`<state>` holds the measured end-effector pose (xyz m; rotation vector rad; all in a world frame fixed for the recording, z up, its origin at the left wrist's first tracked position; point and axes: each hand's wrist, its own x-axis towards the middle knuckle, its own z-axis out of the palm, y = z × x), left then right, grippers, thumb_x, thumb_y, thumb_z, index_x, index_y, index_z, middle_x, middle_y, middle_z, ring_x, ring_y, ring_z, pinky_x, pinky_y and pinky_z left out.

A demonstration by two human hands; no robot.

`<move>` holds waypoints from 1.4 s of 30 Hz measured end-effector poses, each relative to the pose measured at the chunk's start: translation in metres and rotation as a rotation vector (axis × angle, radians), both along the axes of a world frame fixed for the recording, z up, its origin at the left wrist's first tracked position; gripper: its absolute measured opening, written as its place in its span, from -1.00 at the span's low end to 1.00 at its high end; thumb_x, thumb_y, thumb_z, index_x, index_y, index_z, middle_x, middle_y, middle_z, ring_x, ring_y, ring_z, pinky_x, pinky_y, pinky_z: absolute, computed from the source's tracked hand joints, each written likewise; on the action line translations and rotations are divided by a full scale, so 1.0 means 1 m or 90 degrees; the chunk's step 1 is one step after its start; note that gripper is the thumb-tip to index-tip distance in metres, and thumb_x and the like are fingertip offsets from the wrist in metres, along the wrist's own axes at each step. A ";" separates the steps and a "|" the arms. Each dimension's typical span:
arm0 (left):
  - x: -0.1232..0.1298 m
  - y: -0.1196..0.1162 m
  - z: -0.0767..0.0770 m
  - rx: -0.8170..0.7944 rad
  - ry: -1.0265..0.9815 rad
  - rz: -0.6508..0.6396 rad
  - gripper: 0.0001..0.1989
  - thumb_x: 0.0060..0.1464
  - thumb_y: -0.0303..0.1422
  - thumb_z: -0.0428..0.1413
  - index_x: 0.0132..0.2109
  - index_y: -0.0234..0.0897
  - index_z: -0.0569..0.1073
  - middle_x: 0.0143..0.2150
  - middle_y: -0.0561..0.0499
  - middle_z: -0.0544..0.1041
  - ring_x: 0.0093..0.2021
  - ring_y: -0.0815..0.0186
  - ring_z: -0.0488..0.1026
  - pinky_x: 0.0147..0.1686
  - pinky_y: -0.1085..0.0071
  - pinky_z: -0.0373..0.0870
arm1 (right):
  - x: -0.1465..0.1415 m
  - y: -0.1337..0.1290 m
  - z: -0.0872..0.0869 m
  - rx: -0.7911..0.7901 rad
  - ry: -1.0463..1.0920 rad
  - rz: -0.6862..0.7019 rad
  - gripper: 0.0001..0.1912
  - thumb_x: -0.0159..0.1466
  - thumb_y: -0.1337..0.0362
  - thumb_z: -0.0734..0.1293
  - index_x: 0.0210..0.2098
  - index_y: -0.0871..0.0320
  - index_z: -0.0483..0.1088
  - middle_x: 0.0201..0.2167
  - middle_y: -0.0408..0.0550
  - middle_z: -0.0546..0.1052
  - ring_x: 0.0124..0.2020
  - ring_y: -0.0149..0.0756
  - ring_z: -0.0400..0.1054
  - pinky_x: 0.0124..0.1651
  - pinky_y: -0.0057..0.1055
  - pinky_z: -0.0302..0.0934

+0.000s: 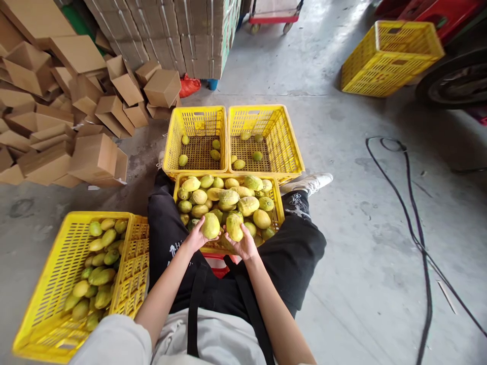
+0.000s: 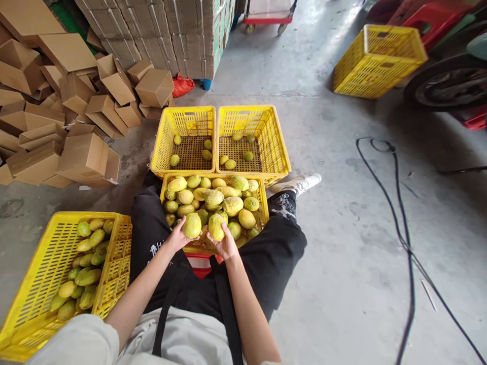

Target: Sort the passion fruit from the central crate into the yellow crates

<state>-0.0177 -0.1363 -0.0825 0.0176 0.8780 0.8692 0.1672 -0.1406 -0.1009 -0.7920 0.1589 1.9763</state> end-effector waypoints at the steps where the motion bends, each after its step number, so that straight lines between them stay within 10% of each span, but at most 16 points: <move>1: 0.000 0.000 0.001 0.003 0.005 -0.005 -0.50 0.19 -0.13 -0.02 0.18 -0.32 0.30 -0.19 -0.20 0.55 -0.27 0.14 0.54 -0.33 0.29 0.45 | 0.000 0.000 0.000 0.003 0.002 0.000 -0.70 0.14 0.25 0.40 -0.12 0.10 0.42 -0.23 -0.06 0.61 -0.22 -0.18 0.52 -0.28 -0.29 0.46; 12: -0.001 0.000 0.000 0.018 -0.031 0.059 -0.61 0.16 -0.17 -0.04 0.00 -0.32 0.40 -0.14 -0.21 0.54 -0.18 0.05 0.53 -0.26 0.15 0.46 | -0.003 0.000 0.009 0.090 0.028 0.007 -0.49 0.16 0.23 0.35 0.11 0.01 0.27 -0.08 -0.02 0.56 -0.01 -0.05 0.44 -0.01 0.02 0.36; 23: -0.001 -0.001 -0.002 0.066 -0.074 0.097 -0.59 0.16 -0.31 0.03 0.17 -0.12 0.30 -0.02 -0.07 0.51 0.05 0.06 0.44 0.08 -0.04 0.27 | -0.001 -0.004 -0.005 0.071 -0.024 0.008 -0.46 0.10 0.25 0.44 0.07 -0.05 0.32 -0.13 -0.12 0.56 -0.19 -0.26 0.49 -0.21 -0.31 0.44; 42: -0.001 0.001 0.005 0.017 -0.077 0.069 -0.57 0.19 -0.27 -0.05 0.18 -0.20 0.29 -0.08 -0.17 0.53 -0.10 0.06 0.51 -0.11 0.00 0.41 | -0.002 0.001 0.010 0.089 0.018 0.007 -0.52 0.18 0.19 0.32 0.10 -0.07 0.27 -0.08 -0.07 0.56 -0.02 -0.12 0.45 0.00 -0.01 0.36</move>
